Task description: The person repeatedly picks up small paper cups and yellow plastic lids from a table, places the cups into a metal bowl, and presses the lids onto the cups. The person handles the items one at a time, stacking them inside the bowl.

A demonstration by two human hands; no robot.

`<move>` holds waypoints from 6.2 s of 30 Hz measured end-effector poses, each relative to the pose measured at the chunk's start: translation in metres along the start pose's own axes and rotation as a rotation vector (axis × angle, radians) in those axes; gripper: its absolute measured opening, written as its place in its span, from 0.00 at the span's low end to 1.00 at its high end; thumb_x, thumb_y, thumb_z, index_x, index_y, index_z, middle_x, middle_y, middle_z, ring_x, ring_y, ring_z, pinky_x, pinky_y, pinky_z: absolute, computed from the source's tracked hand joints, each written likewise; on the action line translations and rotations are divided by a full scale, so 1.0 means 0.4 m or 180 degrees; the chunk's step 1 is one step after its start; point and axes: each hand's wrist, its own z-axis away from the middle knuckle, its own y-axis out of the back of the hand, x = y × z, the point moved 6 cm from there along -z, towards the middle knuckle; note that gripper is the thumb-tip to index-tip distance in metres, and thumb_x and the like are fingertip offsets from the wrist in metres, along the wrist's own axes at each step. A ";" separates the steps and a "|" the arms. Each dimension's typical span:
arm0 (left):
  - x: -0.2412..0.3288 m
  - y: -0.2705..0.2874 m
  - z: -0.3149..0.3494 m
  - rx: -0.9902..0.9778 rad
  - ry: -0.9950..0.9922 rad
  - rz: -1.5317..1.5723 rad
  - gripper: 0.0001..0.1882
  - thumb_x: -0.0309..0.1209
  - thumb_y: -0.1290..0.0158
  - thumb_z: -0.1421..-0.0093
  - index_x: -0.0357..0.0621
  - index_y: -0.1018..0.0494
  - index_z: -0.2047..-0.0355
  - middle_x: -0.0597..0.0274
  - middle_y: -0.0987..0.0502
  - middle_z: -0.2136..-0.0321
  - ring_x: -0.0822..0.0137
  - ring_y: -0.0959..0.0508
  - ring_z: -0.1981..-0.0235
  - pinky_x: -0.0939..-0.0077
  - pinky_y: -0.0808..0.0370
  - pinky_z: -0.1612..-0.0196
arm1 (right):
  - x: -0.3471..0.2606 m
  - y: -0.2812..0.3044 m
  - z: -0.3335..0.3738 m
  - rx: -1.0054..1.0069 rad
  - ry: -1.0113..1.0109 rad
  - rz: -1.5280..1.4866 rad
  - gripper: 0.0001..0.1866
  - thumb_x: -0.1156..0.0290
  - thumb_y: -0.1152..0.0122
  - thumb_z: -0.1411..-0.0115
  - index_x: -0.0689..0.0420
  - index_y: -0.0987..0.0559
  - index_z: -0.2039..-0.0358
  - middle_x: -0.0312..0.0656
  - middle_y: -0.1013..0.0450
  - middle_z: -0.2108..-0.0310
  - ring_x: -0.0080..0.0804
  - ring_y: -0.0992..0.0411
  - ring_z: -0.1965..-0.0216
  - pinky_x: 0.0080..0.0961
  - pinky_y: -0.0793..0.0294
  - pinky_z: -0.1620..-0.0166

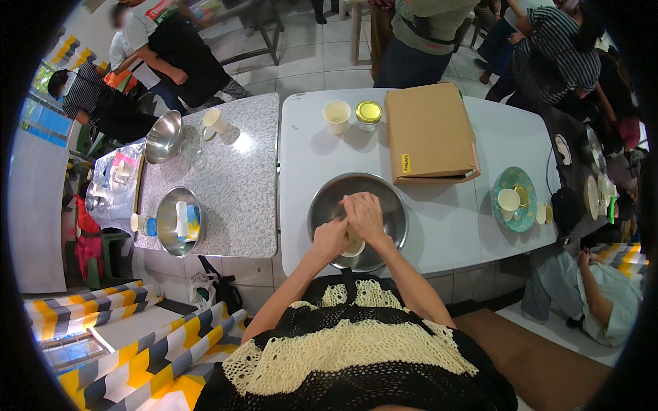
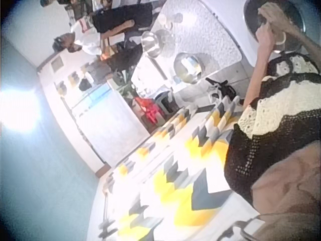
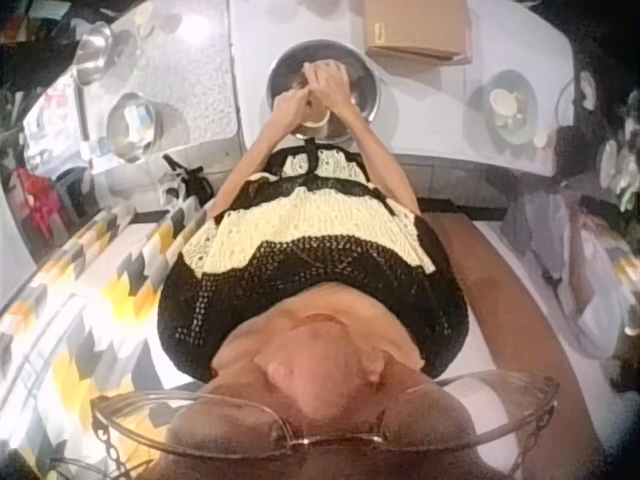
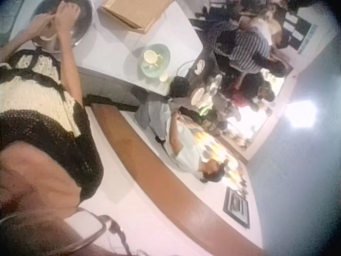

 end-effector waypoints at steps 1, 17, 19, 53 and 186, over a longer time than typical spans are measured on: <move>0.002 0.002 0.000 0.0024 0.0012 0.0019 0.13 0.25 0.49 0.51 0.39 0.27 0.63 0.44 0.23 0.74 0.43 0.21 0.73 0.50 0.24 0.69 | 0.004 -0.001 -0.001 0.0033 -0.0068 -0.0103 0.13 0.65 0.55 0.34 0.54 0.22 0.67 0.39 0.24 0.67 0.41 0.30 0.58 0.40 0.36 0.52; 0.016 -0.037 0.048 -0.0291 0.0167 -0.0180 0.11 0.26 0.48 0.50 0.41 0.25 0.65 0.48 0.23 0.72 0.47 0.20 0.72 0.54 0.23 0.69 | -0.005 0.010 0.053 -0.0225 -0.0644 0.0136 0.23 0.61 0.54 0.35 0.64 0.21 0.79 0.48 0.24 0.72 0.46 0.30 0.64 0.42 0.35 0.56; 0.020 -0.042 0.055 -0.0314 0.0158 -0.0205 0.10 0.26 0.48 0.50 0.41 0.25 0.65 0.48 0.23 0.72 0.47 0.20 0.72 0.54 0.23 0.69 | -0.008 0.013 0.062 -0.0213 -0.0562 0.0203 0.23 0.61 0.53 0.35 0.64 0.21 0.79 0.48 0.24 0.72 0.46 0.30 0.64 0.42 0.35 0.56; -0.007 -0.011 -0.032 -0.0205 0.0279 -0.0095 0.13 0.27 0.47 0.51 0.40 0.25 0.63 0.45 0.23 0.71 0.45 0.20 0.70 0.52 0.23 0.66 | 0.030 -0.001 -0.037 -0.0075 -0.0401 0.0077 0.19 0.64 0.53 0.36 0.57 0.22 0.80 0.43 0.25 0.75 0.43 0.30 0.67 0.40 0.35 0.58; -0.005 -0.012 -0.019 -0.0064 0.0133 0.0091 0.14 0.25 0.46 0.53 0.39 0.26 0.64 0.44 0.23 0.73 0.45 0.20 0.74 0.53 0.23 0.72 | 0.032 0.005 -0.024 0.0007 -0.0386 -0.0065 0.16 0.65 0.48 0.38 0.57 0.22 0.80 0.40 0.26 0.76 0.40 0.30 0.68 0.39 0.35 0.59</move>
